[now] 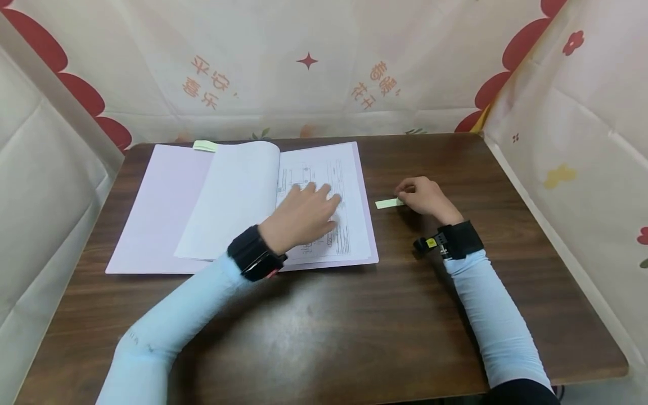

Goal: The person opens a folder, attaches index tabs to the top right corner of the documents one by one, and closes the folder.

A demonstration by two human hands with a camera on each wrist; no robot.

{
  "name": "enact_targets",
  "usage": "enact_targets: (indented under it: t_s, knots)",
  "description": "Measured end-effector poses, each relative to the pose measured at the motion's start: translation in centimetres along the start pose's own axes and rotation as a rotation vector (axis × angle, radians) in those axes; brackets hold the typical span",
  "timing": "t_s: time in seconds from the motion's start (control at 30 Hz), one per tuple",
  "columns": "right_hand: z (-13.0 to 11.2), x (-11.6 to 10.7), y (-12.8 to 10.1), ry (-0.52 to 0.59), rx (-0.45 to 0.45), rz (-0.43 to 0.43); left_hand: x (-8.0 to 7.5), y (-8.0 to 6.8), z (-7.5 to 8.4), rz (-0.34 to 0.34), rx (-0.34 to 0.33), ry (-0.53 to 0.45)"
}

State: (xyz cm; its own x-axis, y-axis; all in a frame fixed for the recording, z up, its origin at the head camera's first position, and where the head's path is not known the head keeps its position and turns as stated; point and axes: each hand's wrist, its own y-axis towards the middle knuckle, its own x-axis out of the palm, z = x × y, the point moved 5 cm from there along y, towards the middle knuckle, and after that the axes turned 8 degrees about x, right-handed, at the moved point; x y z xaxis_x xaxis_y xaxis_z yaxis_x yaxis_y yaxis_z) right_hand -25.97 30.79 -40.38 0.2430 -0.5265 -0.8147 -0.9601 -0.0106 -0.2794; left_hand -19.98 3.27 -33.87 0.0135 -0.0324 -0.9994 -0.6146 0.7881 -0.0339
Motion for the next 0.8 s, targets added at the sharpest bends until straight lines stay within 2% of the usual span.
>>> enact_targets:
  t_s: [0.07, 0.13, 0.23, 0.33, 0.5, 0.6, 0.8]
  knots:
    - [0.1, -0.2, 0.0, 0.023, 0.002, -0.013, -0.6, 2.4, 1.1, -0.046, 0.056, 0.003]
    - [0.3, -0.2, 0.0, 0.049, 0.014, -0.019, -0.6, 5.0, 2.4, -0.080, 0.133, 0.011]
    - [0.6, -0.1, 0.1, 0.079, 0.039, -0.012, 0.2, 8.4, 4.3, -0.105, 0.224, 0.041]
    - [1.0, 0.1, 0.3, 0.065, 0.051, 0.014, 1.6, 10.6, 5.5, -0.128, 0.245, 0.095]
    - [1.3, 0.6, 0.7, 0.048, 0.052, 0.056, 4.0, 12.1, 6.2, -0.205, 0.214, 0.162]
    - [1.4, 0.7, 0.9, 0.043, 0.053, 0.092, 4.8, 12.5, 6.2, -0.221, 0.196, 0.167]
    - [2.0, 0.2, 1.1, 0.048, 0.071, 0.190, 5.9, 12.7, 6.2, -0.224, 0.160, 0.089]
